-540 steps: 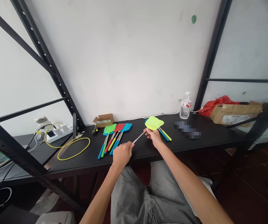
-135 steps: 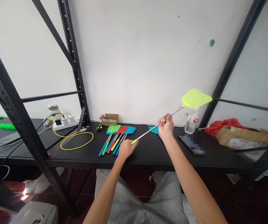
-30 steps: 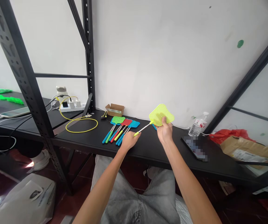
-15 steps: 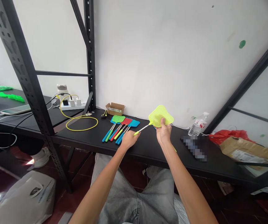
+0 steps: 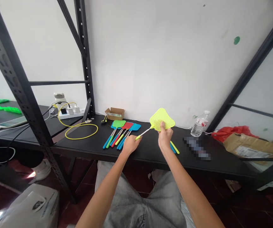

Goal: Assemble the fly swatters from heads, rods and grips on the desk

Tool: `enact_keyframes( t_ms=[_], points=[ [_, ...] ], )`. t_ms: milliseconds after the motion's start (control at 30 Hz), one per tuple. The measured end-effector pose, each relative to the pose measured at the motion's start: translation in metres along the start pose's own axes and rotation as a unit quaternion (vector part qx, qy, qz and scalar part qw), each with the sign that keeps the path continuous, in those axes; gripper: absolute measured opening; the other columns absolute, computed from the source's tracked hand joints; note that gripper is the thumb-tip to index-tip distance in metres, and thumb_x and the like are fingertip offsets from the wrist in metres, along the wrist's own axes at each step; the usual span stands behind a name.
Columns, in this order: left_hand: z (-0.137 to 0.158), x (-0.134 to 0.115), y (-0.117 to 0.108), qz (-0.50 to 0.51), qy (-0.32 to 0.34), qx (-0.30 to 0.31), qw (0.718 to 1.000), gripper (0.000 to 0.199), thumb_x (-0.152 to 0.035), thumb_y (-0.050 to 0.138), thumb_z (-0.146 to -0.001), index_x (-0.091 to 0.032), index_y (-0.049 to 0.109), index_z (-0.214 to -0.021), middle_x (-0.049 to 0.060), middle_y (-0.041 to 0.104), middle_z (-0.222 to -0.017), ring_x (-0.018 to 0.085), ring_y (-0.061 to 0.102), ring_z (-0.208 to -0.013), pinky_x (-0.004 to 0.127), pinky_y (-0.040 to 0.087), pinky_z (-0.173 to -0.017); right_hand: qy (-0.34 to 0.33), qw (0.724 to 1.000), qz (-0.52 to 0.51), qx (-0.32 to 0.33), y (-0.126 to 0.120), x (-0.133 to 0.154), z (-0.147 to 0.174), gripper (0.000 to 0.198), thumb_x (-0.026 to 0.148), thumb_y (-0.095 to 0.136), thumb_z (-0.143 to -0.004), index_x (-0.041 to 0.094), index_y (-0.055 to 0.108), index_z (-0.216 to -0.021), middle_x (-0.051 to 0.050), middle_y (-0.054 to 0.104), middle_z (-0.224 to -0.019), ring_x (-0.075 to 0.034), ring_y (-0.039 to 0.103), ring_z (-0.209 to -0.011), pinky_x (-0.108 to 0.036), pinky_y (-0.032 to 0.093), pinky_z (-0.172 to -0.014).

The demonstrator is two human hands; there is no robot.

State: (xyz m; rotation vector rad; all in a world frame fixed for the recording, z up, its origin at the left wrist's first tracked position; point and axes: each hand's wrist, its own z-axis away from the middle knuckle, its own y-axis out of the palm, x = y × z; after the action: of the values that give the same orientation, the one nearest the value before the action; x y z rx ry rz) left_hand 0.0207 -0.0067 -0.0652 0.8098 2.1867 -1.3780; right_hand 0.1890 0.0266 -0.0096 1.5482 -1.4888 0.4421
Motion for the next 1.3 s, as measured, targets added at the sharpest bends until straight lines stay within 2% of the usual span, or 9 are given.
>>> enact_keyframes(
  t_ms=[133,233,300,500,667,767,900,1000,1300],
  points=[
    [-0.001,0.002,0.001,0.019,0.025,-0.001,1.0,0.054,-0.057,0.039,-0.09,-0.018,0.039,-0.053,-0.003,0.034,-0.05,0.01,0.029,-0.049,0.026,0.016,-0.052,0.048,0.994,-0.012,0.092,0.005,-0.011,0.023,0.041,0.05,0.062,-0.082,0.013,0.07,-0.096,-0.013,0.074,-0.093,-0.019,0.069,-0.07,-0.028,0.054,-0.058],
    [-0.003,0.004,0.0,0.042,0.045,0.005,0.998,0.048,-0.049,0.038,-0.092,-0.018,0.047,-0.058,-0.001,0.045,-0.054,0.011,0.037,-0.051,0.024,0.02,-0.053,0.087,0.974,0.034,0.208,0.012,-0.024,0.047,0.039,0.049,0.065,-0.079,0.015,0.071,-0.099,-0.011,0.074,-0.093,-0.019,0.068,-0.072,-0.025,0.051,-0.054],
    [-0.003,0.003,-0.001,0.047,0.051,0.009,0.998,0.045,-0.044,0.035,-0.093,-0.017,0.052,-0.061,0.0,0.052,-0.057,0.012,0.043,-0.055,0.023,0.023,-0.055,0.098,0.965,0.054,0.236,0.015,-0.03,0.058,0.04,0.048,0.064,-0.08,0.016,0.071,-0.102,-0.009,0.074,-0.092,-0.019,0.068,-0.076,-0.024,0.05,-0.054],
    [0.001,-0.007,-0.006,0.022,0.046,0.019,0.999,0.037,-0.044,0.039,-0.093,-0.018,0.06,-0.079,0.001,0.062,-0.071,0.014,0.054,-0.065,0.023,0.029,-0.059,0.071,0.965,0.081,0.238,0.013,-0.028,0.052,0.033,0.042,0.063,-0.081,0.017,0.07,-0.101,-0.008,0.073,-0.091,-0.02,0.067,-0.085,-0.027,0.053,-0.067],
    [0.004,-0.011,-0.006,0.013,0.02,0.04,0.999,0.032,-0.05,0.049,-0.088,-0.021,0.062,-0.088,-0.001,0.063,-0.069,0.014,0.056,-0.065,0.023,0.029,-0.058,0.137,0.965,0.162,0.154,-0.014,-0.031,0.009,0.037,0.041,0.06,-0.079,0.018,0.07,-0.106,-0.006,0.073,-0.089,-0.015,0.062,-0.067,-0.023,0.048,-0.053],
    [0.005,-0.01,-0.006,0.012,0.022,0.045,0.999,0.032,-0.05,0.048,-0.088,-0.021,0.062,-0.083,0.0,0.063,-0.069,0.014,0.056,-0.065,0.023,0.028,-0.057,0.154,0.919,0.325,0.161,-0.041,-0.031,-0.023,0.029,0.032,0.06,-0.078,0.018,0.072,-0.101,-0.004,0.073,-0.084,-0.017,0.065,-0.069,-0.026,0.049,-0.059],
    [0.005,-0.01,-0.005,0.012,0.025,0.038,0.999,0.032,-0.048,0.049,-0.088,-0.021,0.062,-0.078,0.0,0.064,-0.069,0.015,0.056,-0.065,0.024,0.027,-0.057,0.114,0.796,0.55,0.225,-0.072,-0.027,-0.052,0.019,0.021,0.059,-0.077,0.019,0.075,-0.088,-0.006,0.074,-0.082,-0.022,0.067,-0.09,-0.029,0.048,-0.075],
    [0.006,-0.01,-0.005,0.014,0.026,0.043,0.999,0.032,-0.048,0.049,-0.088,-0.021,0.062,-0.077,0.0,0.063,-0.066,0.015,0.056,-0.065,0.024,0.027,-0.057,0.1,0.727,0.637,0.236,-0.083,-0.025,-0.057,0.019,0.022,0.058,-0.079,0.019,0.076,-0.085,-0.009,0.074,-0.089,-0.025,0.067,-0.093,-0.029,0.046,-0.073],
    [0.009,-0.013,-0.009,0.012,0.019,0.051,0.998,0.035,-0.049,0.047,-0.088,-0.02,0.062,-0.074,0.002,0.064,-0.068,0.016,0.057,-0.067,0.024,0.028,-0.058,0.048,0.649,0.725,0.226,-0.08,-0.019,-0.035,0.027,0.023,0.053,-0.084,0.022,0.072,-0.103,-0.014,0.07,-0.1,-0.029,0.067,-0.091,-0.032,0.044,-0.069]
  ],
)
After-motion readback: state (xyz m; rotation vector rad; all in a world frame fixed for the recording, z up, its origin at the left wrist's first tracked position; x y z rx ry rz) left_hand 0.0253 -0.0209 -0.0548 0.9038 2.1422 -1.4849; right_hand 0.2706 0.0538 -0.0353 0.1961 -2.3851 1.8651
